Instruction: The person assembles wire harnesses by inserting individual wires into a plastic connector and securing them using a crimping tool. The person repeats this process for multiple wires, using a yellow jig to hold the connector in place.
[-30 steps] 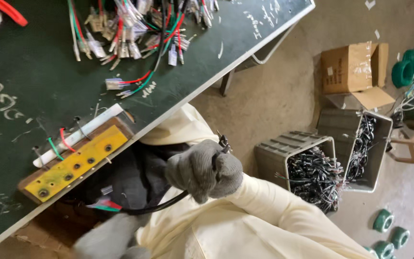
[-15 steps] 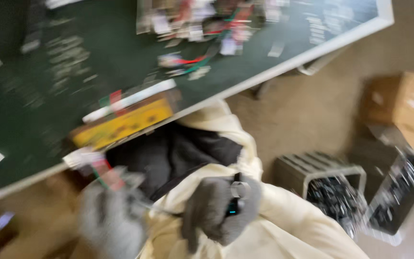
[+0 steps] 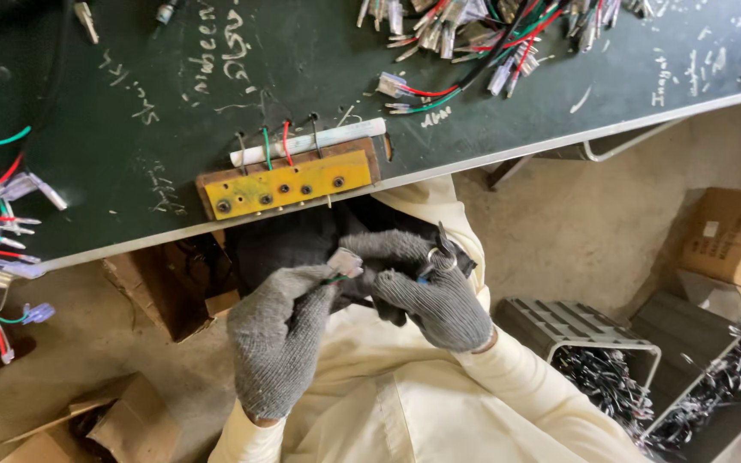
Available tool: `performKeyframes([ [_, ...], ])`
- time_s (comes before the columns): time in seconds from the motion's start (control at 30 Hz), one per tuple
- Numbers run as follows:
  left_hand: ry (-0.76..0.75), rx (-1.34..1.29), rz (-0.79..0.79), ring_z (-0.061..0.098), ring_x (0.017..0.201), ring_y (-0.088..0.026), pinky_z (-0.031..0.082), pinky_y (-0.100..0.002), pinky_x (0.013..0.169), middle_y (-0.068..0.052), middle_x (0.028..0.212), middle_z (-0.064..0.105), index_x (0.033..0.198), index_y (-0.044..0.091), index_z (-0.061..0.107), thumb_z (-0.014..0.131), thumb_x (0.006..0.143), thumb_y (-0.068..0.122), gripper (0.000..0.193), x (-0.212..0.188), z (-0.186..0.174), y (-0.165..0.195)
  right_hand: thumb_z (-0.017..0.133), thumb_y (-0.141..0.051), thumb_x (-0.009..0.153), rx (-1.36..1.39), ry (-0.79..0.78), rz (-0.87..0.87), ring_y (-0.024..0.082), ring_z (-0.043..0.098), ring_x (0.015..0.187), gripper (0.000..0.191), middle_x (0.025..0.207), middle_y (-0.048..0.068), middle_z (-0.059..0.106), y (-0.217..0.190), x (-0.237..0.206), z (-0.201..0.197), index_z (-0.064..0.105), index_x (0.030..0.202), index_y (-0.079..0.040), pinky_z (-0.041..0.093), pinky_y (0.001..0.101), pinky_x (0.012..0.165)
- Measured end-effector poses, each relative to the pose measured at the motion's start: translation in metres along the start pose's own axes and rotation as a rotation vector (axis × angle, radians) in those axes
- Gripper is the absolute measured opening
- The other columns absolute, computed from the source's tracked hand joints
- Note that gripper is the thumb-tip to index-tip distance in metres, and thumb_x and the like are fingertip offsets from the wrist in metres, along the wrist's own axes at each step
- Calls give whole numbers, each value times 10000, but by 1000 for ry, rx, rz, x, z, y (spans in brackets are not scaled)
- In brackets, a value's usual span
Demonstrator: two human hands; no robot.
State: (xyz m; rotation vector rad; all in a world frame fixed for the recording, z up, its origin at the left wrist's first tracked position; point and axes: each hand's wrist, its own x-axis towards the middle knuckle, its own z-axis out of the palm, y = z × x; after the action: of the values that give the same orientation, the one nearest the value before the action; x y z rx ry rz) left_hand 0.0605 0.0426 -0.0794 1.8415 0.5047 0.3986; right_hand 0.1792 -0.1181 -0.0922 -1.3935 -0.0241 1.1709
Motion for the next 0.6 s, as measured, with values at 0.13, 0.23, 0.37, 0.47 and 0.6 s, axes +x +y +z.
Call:
performKeyframes([
  [0.13, -78, 129, -36, 703, 673, -195, 543, -306, 629, -115, 851, 737, 999, 36, 688, 761, 886, 29, 136, 1, -1, -2, 806, -164, 885, -9, -59, -105, 38, 578, 697, 350, 938, 10, 714, -3, 7, 1, 706, 1188, -21, 468, 200, 563],
  [0.23, -98, 187, -62, 692, 626, -205, 531, -312, 603, -107, 815, 735, 958, 59, 693, 760, 891, 40, 97, 0, 1, -4, 798, -176, 931, -119, 31, -44, 52, 597, 676, 229, 873, 41, 716, 5, 11, 2, 726, 1065, -4, 496, 210, 569],
  [0.37, 39, -50, -363, 677, 590, -211, 550, -321, 544, -95, 926, 772, 950, 43, 620, 692, 955, 55, 74, 2, 8, -5, 786, -148, 822, 110, 125, -10, 69, 637, 658, 314, 881, 21, 728, 21, 19, 5, 676, 1114, -111, 526, 223, 539],
  [0.47, 265, 369, 128, 681, 996, -366, 553, -444, 859, -202, 1120, 672, 1002, 4, 533, 712, 879, 20, 218, 6, 9, -4, 777, -141, 929, 30, 28, -96, 101, 639, 673, 157, 856, 29, 667, 24, 20, 4, 713, 960, -1, 525, 236, 577],
  [0.6, 197, 423, 191, 667, 993, -324, 551, -417, 869, -155, 1156, 670, 1062, 37, 596, 738, 846, 22, 259, 7, 2, -3, 765, -119, 934, 3, 67, -144, 88, 623, 705, 139, 842, 31, 671, 21, 23, 4, 710, 994, -6, 515, 234, 607],
])
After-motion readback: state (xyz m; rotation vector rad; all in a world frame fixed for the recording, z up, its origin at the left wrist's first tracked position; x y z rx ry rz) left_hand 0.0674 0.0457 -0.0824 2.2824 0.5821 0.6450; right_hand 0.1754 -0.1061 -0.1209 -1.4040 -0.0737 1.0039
